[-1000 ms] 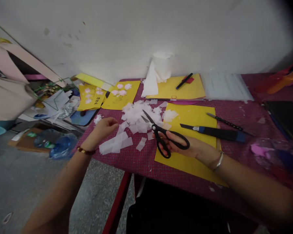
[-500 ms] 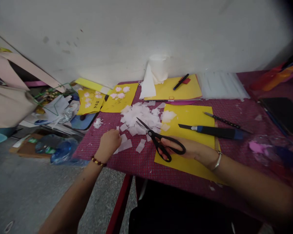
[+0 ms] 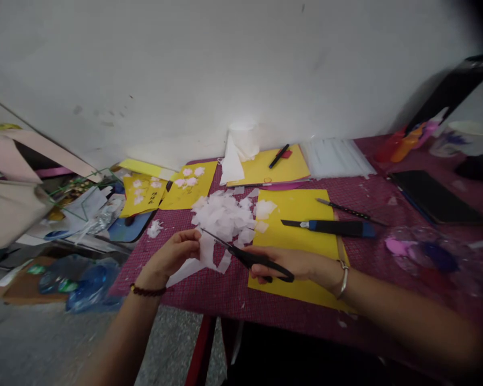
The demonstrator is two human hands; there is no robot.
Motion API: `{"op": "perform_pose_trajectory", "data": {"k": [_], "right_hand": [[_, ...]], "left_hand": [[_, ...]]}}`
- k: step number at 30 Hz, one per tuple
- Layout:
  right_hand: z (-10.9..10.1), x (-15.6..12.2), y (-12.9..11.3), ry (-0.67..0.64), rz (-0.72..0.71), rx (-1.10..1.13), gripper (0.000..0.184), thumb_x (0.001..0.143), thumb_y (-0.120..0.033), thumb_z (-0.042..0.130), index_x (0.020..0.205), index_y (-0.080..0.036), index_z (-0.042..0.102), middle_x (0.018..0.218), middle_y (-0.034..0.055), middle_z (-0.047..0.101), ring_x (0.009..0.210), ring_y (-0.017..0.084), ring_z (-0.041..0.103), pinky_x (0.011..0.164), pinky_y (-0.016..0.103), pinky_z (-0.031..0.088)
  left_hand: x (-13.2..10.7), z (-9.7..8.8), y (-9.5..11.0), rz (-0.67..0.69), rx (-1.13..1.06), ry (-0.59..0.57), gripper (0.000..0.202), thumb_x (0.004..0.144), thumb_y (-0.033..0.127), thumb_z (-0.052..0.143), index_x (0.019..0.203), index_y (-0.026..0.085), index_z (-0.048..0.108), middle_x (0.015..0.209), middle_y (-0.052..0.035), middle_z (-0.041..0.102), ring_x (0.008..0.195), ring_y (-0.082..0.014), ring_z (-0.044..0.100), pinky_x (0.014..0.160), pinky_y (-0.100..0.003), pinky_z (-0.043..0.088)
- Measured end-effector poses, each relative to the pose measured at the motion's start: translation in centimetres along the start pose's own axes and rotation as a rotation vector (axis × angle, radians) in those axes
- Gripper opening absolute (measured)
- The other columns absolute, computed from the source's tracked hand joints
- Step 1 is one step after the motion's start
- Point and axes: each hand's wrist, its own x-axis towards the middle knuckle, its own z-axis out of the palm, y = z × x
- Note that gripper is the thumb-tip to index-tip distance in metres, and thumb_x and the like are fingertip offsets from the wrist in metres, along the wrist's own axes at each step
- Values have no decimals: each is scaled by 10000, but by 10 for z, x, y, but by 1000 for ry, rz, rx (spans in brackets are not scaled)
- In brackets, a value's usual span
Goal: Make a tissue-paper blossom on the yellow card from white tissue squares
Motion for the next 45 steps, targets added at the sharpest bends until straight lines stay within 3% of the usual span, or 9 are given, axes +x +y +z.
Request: {"op": "perform_pose_trajectory", "data": {"k": [6,13,19,24,31,40,45], "right_hand": [[-3,0,1,12,-11,66,663,878,-584,540,1317,-92,464,786,20,526,642,90,493,560,217,433],[-2,2,5,44,-26,105,628,868,-599,543,1260,-112,485,723,-9,512,583,75,484,503,205,384],[-1,4,3,161,-43,159,526,861,-600,551,1073,-119,526,644,-33,474,511,62,443,459,212,339],[-3,8,10,215,-24,210,481,850,-615,555,986,-160,480,636,-46,463,481,57,431,432,212,328],[-6,9,18,148,-60,226,537,816,-692,532,860,-159,482,683,2,528,567,84,491,482,230,357],[-4,5,6,79,16,221,533,816,-681,539,862,-152,490,696,-13,518,565,71,498,495,216,392],[-5,3,12,51,-17,251,516,836,-657,537,856,-142,506,722,7,539,589,77,526,502,216,401]], "left_hand": [[9,8,5,-25,-30,26,108,560,180,730,621,145,648,545,21,546,474,-74,476,473,-193,385],[17,10,8,-35,-59,12,137,560,165,755,619,137,634,527,28,544,451,-65,476,448,-175,377],[17,11,3,-144,-295,-15,308,709,449,721,811,166,656,642,-37,655,493,-136,579,432,-222,432],[10,15,-8,-68,-198,140,307,566,225,843,801,146,661,618,14,625,485,-69,532,424,-155,370],[22,13,-6,132,-184,365,251,576,211,813,733,158,625,694,7,686,621,-107,624,612,-222,491],[28,27,-7,142,-269,265,225,610,212,795,771,166,644,710,6,680,613,-110,613,540,-213,470],[28,29,-2,202,-408,285,208,601,167,786,744,197,639,761,27,683,750,-136,653,710,-273,534]]}}
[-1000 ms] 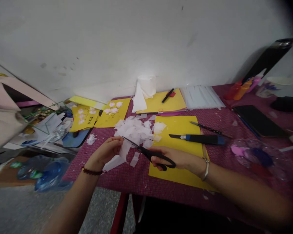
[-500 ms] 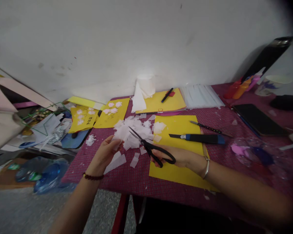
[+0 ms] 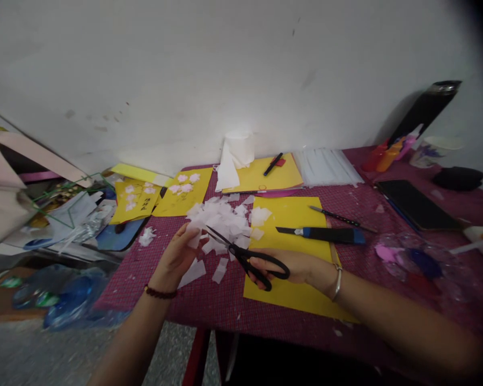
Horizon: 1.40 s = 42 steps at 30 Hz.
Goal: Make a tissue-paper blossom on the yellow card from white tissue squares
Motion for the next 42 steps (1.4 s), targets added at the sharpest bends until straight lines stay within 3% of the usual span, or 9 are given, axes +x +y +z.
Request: {"op": "perform_pose_trajectory", "data": {"k": [4,8,13,20,26,35,42], "right_hand": [[0,1,3,-20,-44,60,522,837,-651,543,899,-133,512,757,20,545,605,83,531,512,225,403],[3,1,0,35,-66,91,521,842,-625,560,986,-127,507,788,23,543,592,79,525,509,228,392],[3,1,-3,50,-36,-13,498,843,-629,551,876,-134,515,740,11,519,587,77,516,505,228,391],[4,3,1,116,-51,18,479,838,-612,575,913,-146,496,697,-15,498,553,71,501,477,219,366],[2,4,-2,219,-27,-29,482,840,-642,543,867,-169,453,619,-49,473,476,57,437,442,218,330],[-1,3,1,106,17,29,575,773,-710,572,888,-155,475,732,0,514,579,84,507,495,238,359],[3,2,-3,92,38,-40,552,780,-690,579,873,-153,490,711,-13,503,593,76,481,522,236,373]], "left_hand": [[-3,0,-2,-47,-45,-104,230,630,172,771,840,210,685,969,-14,718,953,-192,656,854,-345,525],[-7,-1,-12,-75,17,-133,219,626,160,783,827,181,699,901,-26,717,866,-181,667,768,-310,536],[-7,3,-20,-68,122,-156,205,629,202,799,802,160,697,819,-37,715,791,-168,663,723,-288,529],[-5,15,-21,-59,172,-111,238,589,224,829,766,154,687,770,-28,707,726,-146,652,659,-258,526],[-2,8,-20,-110,108,-57,292,550,223,851,778,141,687,778,-44,717,734,-175,675,632,-274,544],[5,2,-6,26,-7,108,276,523,157,831,692,159,612,695,20,676,688,-128,650,628,-247,534],[3,11,-16,-87,-15,-2,243,574,174,823,717,156,627,713,21,663,685,-118,643,620,-245,526]]}}
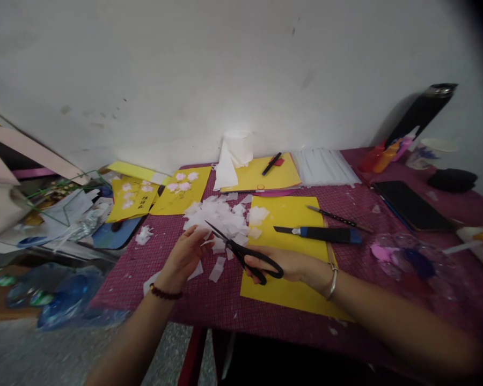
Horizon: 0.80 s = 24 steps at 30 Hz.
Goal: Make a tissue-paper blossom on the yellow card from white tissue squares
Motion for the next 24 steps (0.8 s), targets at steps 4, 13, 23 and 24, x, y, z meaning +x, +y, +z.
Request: {"op": "perform_pose_trajectory", "data": {"k": [4,13,23,24], "right_hand": [[0,1,2,49,-8,5,556,781,-697,574,849,-153,482,684,-13,495,571,74,474,512,237,362],[-1,4,5,113,-82,51,513,827,-666,544,869,-162,464,654,-33,489,482,60,460,435,213,332],[-9,-1,20,-9,-4,244,491,880,-639,474,943,-156,537,788,48,589,634,127,544,598,284,451],[-9,-1,20,-14,4,240,493,885,-636,466,947,-152,543,787,50,589,632,130,547,599,286,453]], "left_hand": [[1,4,-6,-51,20,-18,248,563,179,830,721,154,641,718,10,675,673,-123,649,599,-237,524],[7,7,-4,-22,109,-37,246,584,220,806,711,158,605,712,14,643,691,-125,635,638,-248,510],[7,-60,50,359,956,53,247,677,299,691,877,154,676,857,-34,683,734,-153,589,664,-270,456],[2,-70,51,307,1038,22,214,695,316,676,839,158,685,830,-35,687,721,-161,589,649,-274,456]]}}
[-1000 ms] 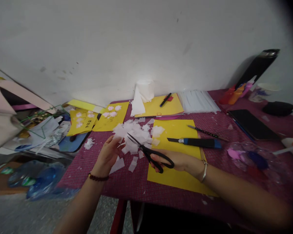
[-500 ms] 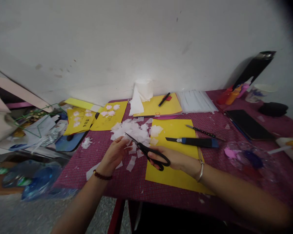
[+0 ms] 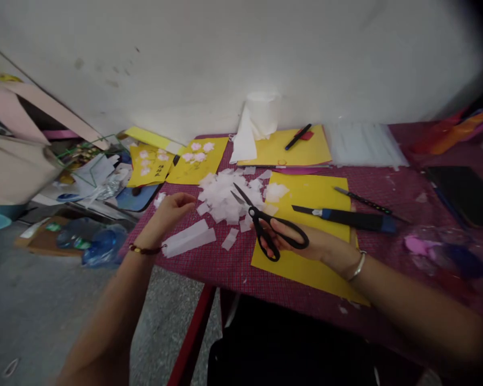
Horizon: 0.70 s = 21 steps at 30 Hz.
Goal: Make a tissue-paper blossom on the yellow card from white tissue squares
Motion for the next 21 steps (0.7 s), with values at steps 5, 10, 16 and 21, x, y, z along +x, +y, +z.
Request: {"op": "perform_pose_trajectory", "data": {"k": [5,10,16,21], "right_hand": [[2,1,3,-15,-19,-71,482,921,-599,429,919,-134,557,771,47,591,589,114,531,580,278,452],[5,-1,2,-2,-27,-113,470,941,-570,413,893,-123,551,763,42,585,581,112,541,554,271,428],[6,-3,-2,-24,-57,-177,470,944,-575,403,881,-130,545,749,36,573,573,108,525,528,266,393],[9,-7,-8,-5,-67,-243,461,914,-580,476,1045,-139,504,788,21,549,641,107,525,547,241,404]], "left_hand": [[-23,-7,-36,-104,10,-192,207,638,276,713,828,194,709,806,-24,692,692,-173,598,597,-262,460],[-23,3,-43,-80,-60,-63,230,490,130,773,695,196,694,665,-2,638,570,-138,517,477,-203,345],[-25,0,-31,-232,-65,-230,178,540,187,770,525,184,593,472,49,515,410,-93,406,386,-186,230],[-27,-16,-26,-367,-450,-154,232,591,251,820,737,173,656,582,11,642,405,-111,518,383,-200,361]]}}
